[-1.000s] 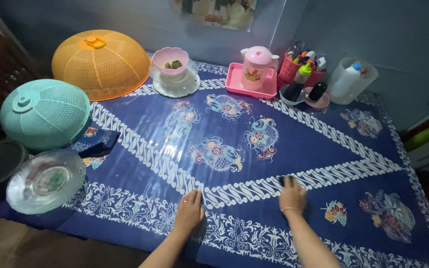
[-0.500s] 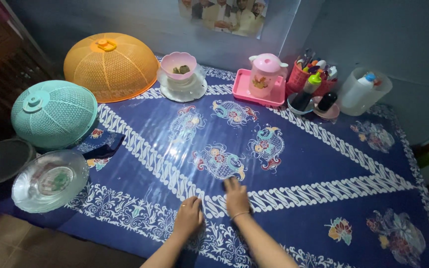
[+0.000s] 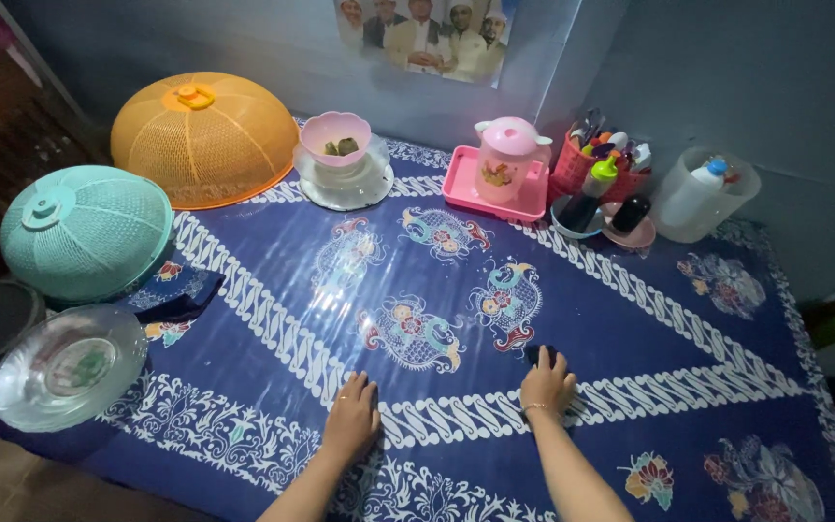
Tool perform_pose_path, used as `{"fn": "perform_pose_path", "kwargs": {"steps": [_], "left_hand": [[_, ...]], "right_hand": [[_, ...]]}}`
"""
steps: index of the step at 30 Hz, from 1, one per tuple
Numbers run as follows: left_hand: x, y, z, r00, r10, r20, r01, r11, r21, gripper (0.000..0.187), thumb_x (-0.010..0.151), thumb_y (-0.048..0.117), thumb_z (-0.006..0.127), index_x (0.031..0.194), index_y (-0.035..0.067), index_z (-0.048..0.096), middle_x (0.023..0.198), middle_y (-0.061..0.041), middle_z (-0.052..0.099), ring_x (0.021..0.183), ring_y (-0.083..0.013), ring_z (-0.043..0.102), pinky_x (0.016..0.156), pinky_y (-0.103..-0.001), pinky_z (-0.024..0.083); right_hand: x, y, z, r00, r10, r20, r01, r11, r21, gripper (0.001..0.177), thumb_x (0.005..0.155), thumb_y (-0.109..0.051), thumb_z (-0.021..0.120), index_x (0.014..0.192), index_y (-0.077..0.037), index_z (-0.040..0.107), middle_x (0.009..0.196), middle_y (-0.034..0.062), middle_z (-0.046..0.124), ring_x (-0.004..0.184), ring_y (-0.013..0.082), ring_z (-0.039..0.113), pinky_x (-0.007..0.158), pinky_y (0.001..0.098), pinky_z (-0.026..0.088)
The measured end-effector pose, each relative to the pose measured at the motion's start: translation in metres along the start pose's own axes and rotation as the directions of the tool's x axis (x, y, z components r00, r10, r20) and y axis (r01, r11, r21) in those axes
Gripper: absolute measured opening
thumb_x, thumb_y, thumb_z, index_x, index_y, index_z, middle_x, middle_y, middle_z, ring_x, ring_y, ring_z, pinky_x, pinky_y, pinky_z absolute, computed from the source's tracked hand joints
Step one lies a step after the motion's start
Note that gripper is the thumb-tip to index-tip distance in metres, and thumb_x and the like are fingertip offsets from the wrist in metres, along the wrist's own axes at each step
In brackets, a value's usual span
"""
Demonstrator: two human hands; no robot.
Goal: Cleaning and tidying a dining table by wiping the surface and covering food bowls.
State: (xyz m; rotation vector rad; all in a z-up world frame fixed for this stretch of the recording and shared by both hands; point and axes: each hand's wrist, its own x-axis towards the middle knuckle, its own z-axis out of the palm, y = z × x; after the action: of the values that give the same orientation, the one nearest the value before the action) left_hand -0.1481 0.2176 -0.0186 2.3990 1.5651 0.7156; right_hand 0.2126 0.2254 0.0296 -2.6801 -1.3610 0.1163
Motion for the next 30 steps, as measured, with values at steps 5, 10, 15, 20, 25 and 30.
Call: {"fn": "perform_pose_path", "kwargs": {"steps": [5, 10, 15, 20, 25, 30], "left_hand": [[-0.002, 0.003, 0.008, 0.999, -0.033, -0.005, 0.033, 0.999, 0.018, 0.051, 0.08, 0.015, 0.068, 0.127, -0.003, 0.059, 0.141, -0.023, 0.053, 0.136, -0.0406, 0.045, 0.113, -0.049, 0.036], [0.0, 0.015, -0.001, 0.997, -0.063, -0.034, 0.065, 0.997, 0.042, 0.051, 0.079, 0.016, 0.069, 0.125, -0.003, 0.06, 0.139, -0.022, 0.054, 0.135, -0.0399, 0.046, 0.113, -0.049, 0.035], [0.002, 0.012, -0.007, 0.999, -0.035, -0.016, 0.036, 0.996, 0.078, 0.047, 0.079, 0.018, 0.071, 0.122, 0.001, 0.062, 0.135, -0.019, 0.058, 0.131, -0.0367, 0.049, 0.108, -0.051, 0.038], [0.005, 0.009, -0.01, 1.0, -0.004, 0.002, 0.004, 0.997, 0.073, 0.045, 0.077, 0.018, 0.073, 0.119, 0.002, 0.063, 0.131, -0.018, 0.059, 0.127, -0.0353, 0.052, 0.106, -0.05, 0.04], [0.016, -0.013, 0.004, 1.0, -0.01, 0.015, 0.009, 1.0, 0.016, 0.038, 0.08, 0.017, 0.071, 0.114, 0.003, 0.063, 0.125, -0.015, 0.062, 0.124, -0.0319, 0.055, 0.108, -0.046, 0.044], [0.039, -0.021, -0.017, 0.991, 0.092, -0.1, -0.09, 0.996, 0.017, 0.048, 0.076, 0.015, 0.07, 0.121, 0.001, 0.062, 0.132, -0.02, 0.058, 0.128, -0.0385, 0.051, 0.105, -0.051, 0.043]], "right_hand": [[-0.02, -0.059, 0.004, 1.0, 0.007, 0.029, -0.011, 0.988, 0.152, 0.049, 0.101, -0.019, 0.048, 0.15, -0.026, 0.048, 0.156, 0.009, 0.042, 0.119, 0.0355, 0.054, 0.099, 0.0476, 0.05], [-0.061, -0.114, 0.087, 0.86, -0.456, -0.231, 0.489, 0.865, 0.113, 0.052, 0.092, -0.012, 0.054, 0.144, -0.019, 0.054, 0.15, 0.0138, 0.048, 0.133, 0.0315, 0.051, 0.103, 0.0483, 0.045], [-0.079, -0.122, 0.03, 0.738, -0.674, -0.025, 0.661, 0.717, 0.221, 0.044, 0.096, -0.022, 0.05, 0.139, -0.03, 0.059, 0.142, 0.0051, 0.055, 0.115, 0.0331, 0.059, 0.097, 0.046, 0.051], [0.002, -0.04, 0.007, 0.92, -0.391, 0.02, 0.391, 0.917, -0.082, 0.044, 0.101, -0.018, 0.046, 0.142, -0.03, 0.054, 0.142, 0.0074, 0.056, 0.102, 0.0309, 0.062, 0.089, 0.0418, 0.055], [0.027, -0.006, 0.0, 1.0, 0.004, -0.003, -0.004, 0.998, -0.065, 0.043, 0.104, -0.027, 0.042, 0.146, -0.033, 0.049, 0.154, 0.0045, 0.044, 0.119, 0.0326, 0.053, 0.102, 0.0493, 0.047], [-0.009, -0.095, -0.033, 0.941, 0.265, 0.211, -0.337, 0.79, 0.513, 0.046, 0.112, -0.036, 0.034, 0.149, -0.014, 0.049, 0.134, 0.0289, 0.047, 0.099, 0.0351, 0.061, 0.085, 0.0445, 0.054]]}}
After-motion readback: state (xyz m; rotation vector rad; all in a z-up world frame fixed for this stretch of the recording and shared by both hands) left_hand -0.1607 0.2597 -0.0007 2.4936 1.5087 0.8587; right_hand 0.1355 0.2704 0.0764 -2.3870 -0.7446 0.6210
